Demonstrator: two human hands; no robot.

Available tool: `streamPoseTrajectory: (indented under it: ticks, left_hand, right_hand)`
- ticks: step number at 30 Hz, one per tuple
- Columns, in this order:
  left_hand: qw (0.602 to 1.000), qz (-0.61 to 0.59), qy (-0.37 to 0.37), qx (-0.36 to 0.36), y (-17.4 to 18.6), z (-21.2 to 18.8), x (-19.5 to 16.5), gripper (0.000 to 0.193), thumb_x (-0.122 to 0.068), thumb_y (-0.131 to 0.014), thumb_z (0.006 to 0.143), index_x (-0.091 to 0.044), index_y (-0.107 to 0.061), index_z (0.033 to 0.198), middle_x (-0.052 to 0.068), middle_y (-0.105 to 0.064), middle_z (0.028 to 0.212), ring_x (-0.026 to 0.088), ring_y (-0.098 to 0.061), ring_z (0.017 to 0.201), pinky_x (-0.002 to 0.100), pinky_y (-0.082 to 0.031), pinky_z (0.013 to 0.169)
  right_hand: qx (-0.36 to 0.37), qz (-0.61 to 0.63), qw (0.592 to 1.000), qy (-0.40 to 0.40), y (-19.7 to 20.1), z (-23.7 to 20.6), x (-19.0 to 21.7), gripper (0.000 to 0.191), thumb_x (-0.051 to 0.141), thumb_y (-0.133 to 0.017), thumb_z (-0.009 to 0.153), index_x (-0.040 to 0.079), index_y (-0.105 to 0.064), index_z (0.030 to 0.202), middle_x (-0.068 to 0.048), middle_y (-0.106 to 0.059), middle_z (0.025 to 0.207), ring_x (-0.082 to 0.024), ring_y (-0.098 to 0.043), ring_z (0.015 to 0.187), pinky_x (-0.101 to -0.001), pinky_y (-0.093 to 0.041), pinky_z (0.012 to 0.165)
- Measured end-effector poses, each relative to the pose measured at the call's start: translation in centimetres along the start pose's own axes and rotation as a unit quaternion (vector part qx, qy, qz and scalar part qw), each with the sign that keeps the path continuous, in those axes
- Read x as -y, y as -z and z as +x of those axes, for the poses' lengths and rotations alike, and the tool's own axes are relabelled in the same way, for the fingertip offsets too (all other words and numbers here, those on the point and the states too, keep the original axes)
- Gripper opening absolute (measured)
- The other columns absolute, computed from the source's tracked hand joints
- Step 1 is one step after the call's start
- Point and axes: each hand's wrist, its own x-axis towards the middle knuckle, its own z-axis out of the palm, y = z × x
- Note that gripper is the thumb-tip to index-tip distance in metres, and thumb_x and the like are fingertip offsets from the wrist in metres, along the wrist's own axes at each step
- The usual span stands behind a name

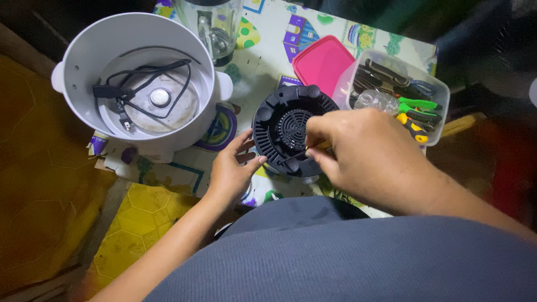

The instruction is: The person uses screwdrivers to unscrew and disassemble the base of a blender motor unit on a table, removing screws and separating the housing to access the internal fan and motor components.

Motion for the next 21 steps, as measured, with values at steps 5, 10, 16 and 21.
streamPoseTrajectory:
  ticks: [5, 10, 16, 21]
  left_hand:
    - [1.0, -0.007, -0.002, 0.006, 0.0, 0.2, 0.4, 0.074, 0.001, -0.078, 0.08, -0.009, -0.051, 0.147, 0.013, -0.067, 0.137, 0.021, -0.071, 0.113, 0.032, -0.058, 0.094]
    - [1.0, -0.005, -0.005, 0.007, 0.1, 0.1, 0.3, 0.074, 0.001, -0.079, 0.08, -0.008, -0.051, 0.148, 0.012, -0.067, 0.137, 0.02, -0.071, 0.114, 0.032, -0.057, 0.094]
    - [1.0, 0.015, 0.0, 0.006, 0.1, 0.1, 0.0, 0.075, -0.001, -0.08, 0.079, -0.009, -0.05, 0.148, 0.012, -0.067, 0.137, 0.02, -0.071, 0.114, 0.032, -0.057, 0.095]
    - [1.0, -0.004, 0.007, 0.011, 0.1, 0.1, 0.0, 0.075, 0.001, -0.078, 0.079, -0.009, -0.05, 0.148, 0.012, -0.066, 0.137, 0.02, -0.071, 0.114, 0.032, -0.059, 0.092]
  right_hand:
    - [0.01, 0.022, 0.999, -0.038, -0.2, -0.2, 0.1, 0.014, 0.019, -0.074, 0.078, 0.01, -0.075, 0.089, -0.011, -0.076, 0.075, -0.031, -0.074, 0.073, -0.0431, -0.056, 0.065]
    - [0.02, 0.036, 0.998, -0.049, -0.5, 0.4, -0.3, 0.015, 0.02, -0.073, 0.08, 0.01, -0.076, 0.091, -0.012, -0.076, 0.077, -0.031, -0.074, 0.073, -0.0425, -0.057, 0.067]
    - [0.028, 0.026, 0.999, -0.034, -0.4, 1.4, -0.6, 0.016, 0.021, -0.075, 0.078, 0.01, -0.076, 0.09, -0.013, -0.076, 0.078, -0.033, -0.074, 0.073, -0.0438, -0.057, 0.069]
    - [0.034, -0.01, 0.999, -0.031, -0.1, 1.9, -0.7, 0.016, 0.021, -0.077, 0.077, 0.011, -0.077, 0.09, -0.014, -0.075, 0.077, -0.035, -0.072, 0.074, -0.0459, -0.056, 0.07]
